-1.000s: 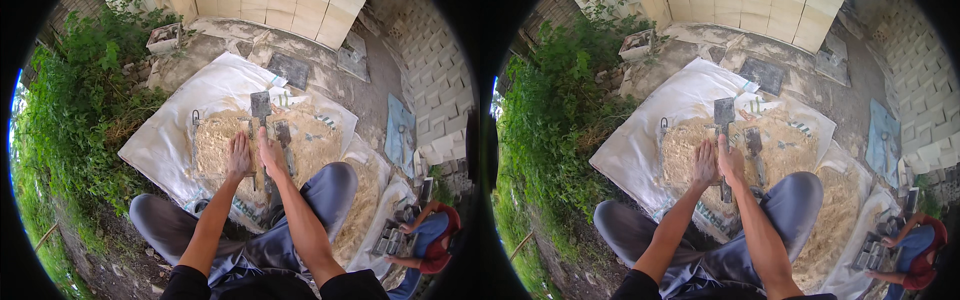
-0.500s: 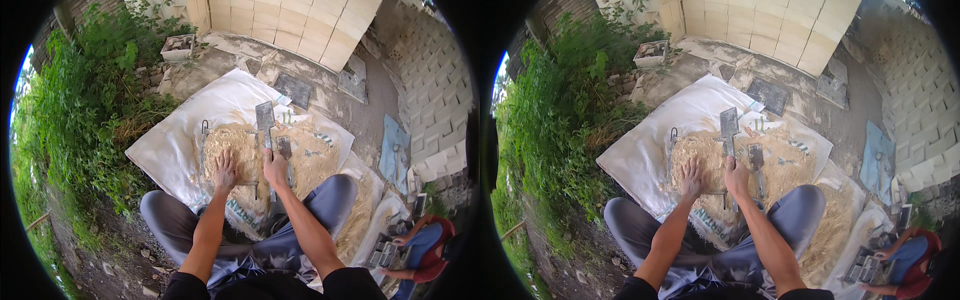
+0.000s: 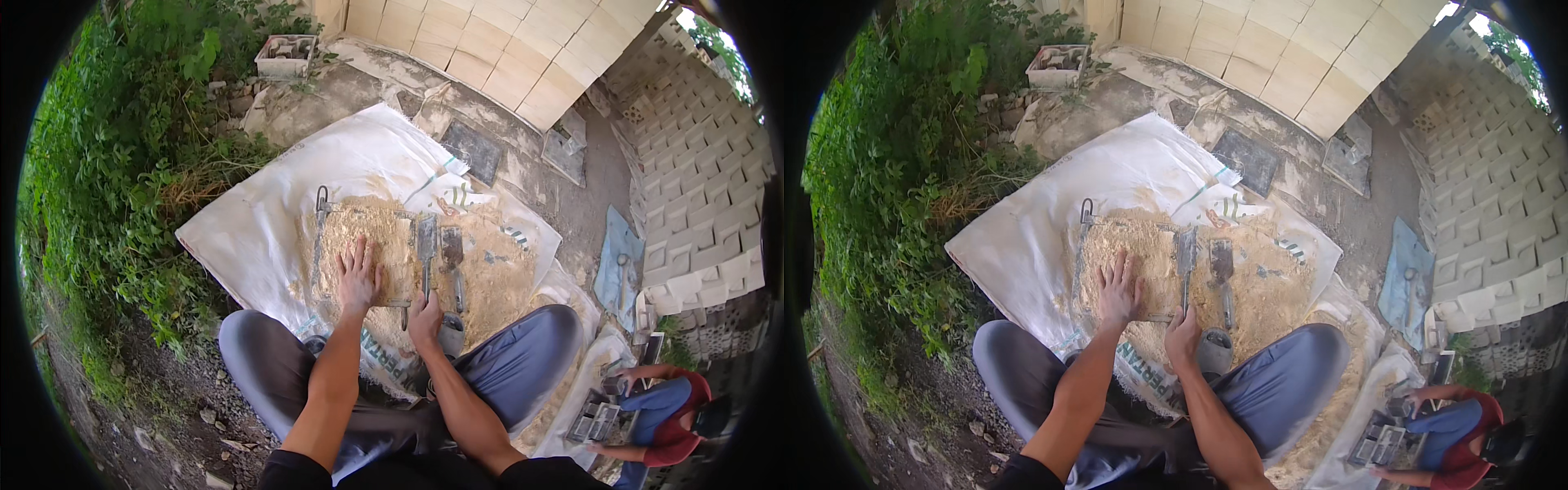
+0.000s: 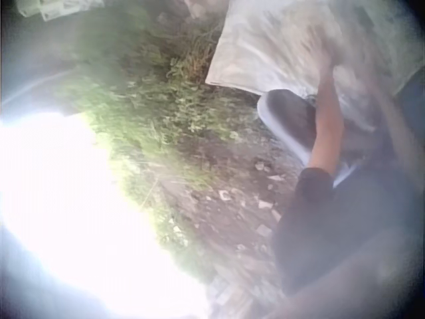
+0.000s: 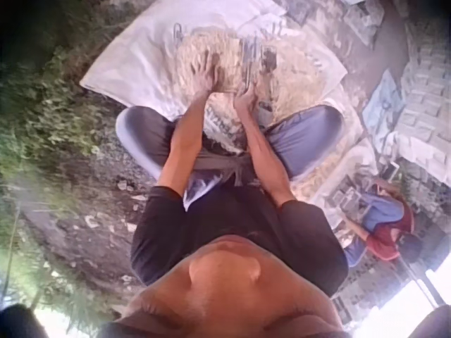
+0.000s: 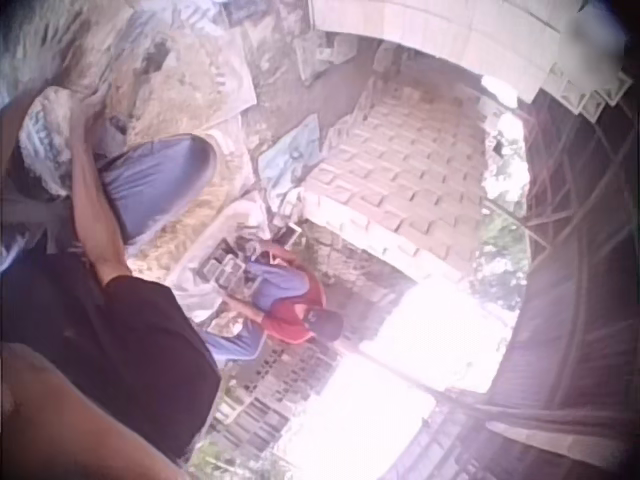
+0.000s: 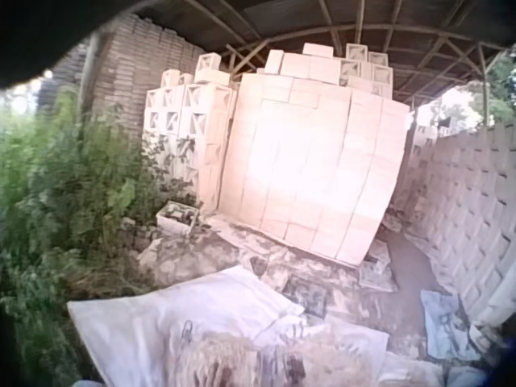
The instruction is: The person presses and levels granular material inside a metal mold by hand and uses a small trowel to scrape excess material from the edges of the mold.
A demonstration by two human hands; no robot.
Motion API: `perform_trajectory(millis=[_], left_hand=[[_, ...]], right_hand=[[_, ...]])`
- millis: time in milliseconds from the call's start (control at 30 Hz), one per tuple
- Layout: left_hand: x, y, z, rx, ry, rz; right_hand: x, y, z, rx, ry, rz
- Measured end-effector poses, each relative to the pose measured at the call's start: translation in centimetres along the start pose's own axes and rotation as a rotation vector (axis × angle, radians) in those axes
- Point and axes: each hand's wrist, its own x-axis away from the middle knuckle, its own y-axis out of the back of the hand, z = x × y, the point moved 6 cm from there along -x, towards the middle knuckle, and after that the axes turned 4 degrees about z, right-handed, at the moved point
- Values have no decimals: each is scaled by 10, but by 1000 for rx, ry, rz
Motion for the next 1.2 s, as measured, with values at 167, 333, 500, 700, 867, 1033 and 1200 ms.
perform_trajectory(millis=[167,333,500,700,867,1033,1200], left_hand=[[0,1,5,27,16,19],[-4,0,1,8,17,31],[-3,0,0,-34,21,12],[1,-5,-3,-57,31,56],[2,-4,4,-111,32,44],[-3,-2,-3,-112,13,23],[0,-4,-5,-104,25,59]], right_hand=[[8,-26,-22,94,-110,60],[10,-41,-40,142,-164,95],[40,-48,-29,-10,-68,261],[31,-37,-32,126,-173,297],[28,-9,16,-105,-38,57],[48,-41,-24,-45,-156,233],[47,-61,-52,-22,-142,328]])
